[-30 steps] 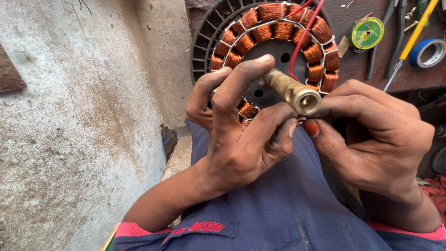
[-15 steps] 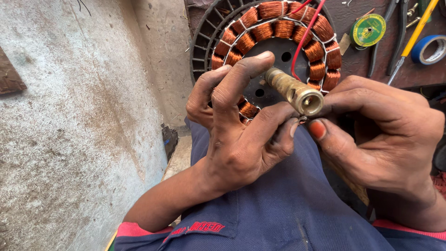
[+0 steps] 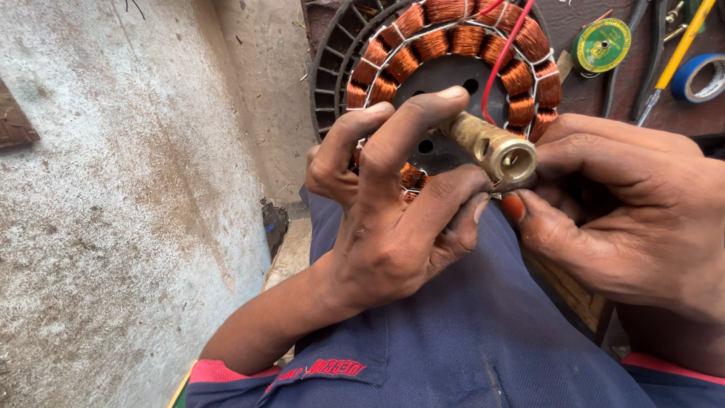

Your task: The person uses yellow-handled shears to cut and trim white tie wires securing copper windings on a motor stator. They repeatedly snip excess wire ends and adjust the stator's position while working.

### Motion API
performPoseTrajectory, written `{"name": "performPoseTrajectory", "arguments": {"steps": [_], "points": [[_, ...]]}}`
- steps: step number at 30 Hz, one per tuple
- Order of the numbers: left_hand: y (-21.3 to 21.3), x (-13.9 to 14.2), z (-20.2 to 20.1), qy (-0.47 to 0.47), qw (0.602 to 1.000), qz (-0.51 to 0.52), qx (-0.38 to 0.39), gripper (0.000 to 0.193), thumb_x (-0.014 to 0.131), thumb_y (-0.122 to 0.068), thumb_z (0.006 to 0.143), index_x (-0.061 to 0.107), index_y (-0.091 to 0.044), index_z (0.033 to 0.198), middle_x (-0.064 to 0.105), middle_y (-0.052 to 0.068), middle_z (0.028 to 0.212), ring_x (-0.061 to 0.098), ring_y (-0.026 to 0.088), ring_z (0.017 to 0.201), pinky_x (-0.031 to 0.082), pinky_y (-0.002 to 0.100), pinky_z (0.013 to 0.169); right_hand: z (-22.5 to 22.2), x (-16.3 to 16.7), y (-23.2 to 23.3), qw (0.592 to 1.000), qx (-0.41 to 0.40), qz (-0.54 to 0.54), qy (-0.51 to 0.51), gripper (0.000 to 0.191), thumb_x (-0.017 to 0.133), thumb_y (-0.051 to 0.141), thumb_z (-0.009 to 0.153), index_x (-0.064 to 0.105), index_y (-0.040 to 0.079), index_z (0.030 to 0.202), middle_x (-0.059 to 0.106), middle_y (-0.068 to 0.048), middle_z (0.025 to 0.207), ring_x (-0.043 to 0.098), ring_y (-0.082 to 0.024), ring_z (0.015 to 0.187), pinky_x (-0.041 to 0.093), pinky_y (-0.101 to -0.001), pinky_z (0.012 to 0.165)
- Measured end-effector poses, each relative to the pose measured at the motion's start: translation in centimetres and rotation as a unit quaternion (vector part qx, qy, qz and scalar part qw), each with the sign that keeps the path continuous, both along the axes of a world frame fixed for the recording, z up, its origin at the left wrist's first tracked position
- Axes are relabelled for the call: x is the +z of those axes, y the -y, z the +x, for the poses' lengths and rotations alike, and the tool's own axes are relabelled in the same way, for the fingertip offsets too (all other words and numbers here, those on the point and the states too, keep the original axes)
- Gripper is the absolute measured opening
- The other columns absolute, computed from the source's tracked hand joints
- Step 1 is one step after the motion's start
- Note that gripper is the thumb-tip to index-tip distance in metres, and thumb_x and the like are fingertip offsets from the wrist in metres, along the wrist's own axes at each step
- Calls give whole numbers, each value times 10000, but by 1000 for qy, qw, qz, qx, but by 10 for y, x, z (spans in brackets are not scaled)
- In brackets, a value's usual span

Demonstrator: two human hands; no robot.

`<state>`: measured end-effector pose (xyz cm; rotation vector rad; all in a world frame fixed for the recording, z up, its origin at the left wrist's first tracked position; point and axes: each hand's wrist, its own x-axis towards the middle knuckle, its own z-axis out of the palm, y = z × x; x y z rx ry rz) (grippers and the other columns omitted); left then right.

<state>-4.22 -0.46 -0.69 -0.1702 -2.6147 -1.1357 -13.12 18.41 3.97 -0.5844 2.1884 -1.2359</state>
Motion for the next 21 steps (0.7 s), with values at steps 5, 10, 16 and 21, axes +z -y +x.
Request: {"name": "performPoseTrajectory", "arguments": {"steps": [5,10,16,21], "points": [[0,3,6,-32,998,-24,41,164,838,-272,950,793,-180,1079,543,129,1381,421,297,1270,310,405,1076,12,-5,-5,998,-56,-37,13,126,734,-9,893,666,-63,985,663,-53,868,591,-28,660,457,-166,567],[-8,7,19,-127,981,-87,121,230,814,-214,924,763,-272,1141,540,19,1343,368,252,1268,372,332,1043,25,-13,-8,991,-117,-58,10,110,714,2,921,636,-66,960,642,-40,842,565,-22,641,433,-157,564],[-6,8,27,-99,986,-97,98,261,847,-226,914,788,-244,1168,557,21,1328,378,260,1241,360,338,1022,41,-22,0,985,-150,-82,-34,225,732,32,895,610,-121,1006,657,-92,888,582,-48,709,475,-162,605],[-1,13,27,-51,995,-49,77,263,881,-246,902,789,-211,1146,593,40,1185,405,282,1175,328,390,990,47,-27,4,982,-131,-105,-82,221,726,66,929,651,-125,1012,713,-143,942,669,-89,783,555,-181,630]]}}
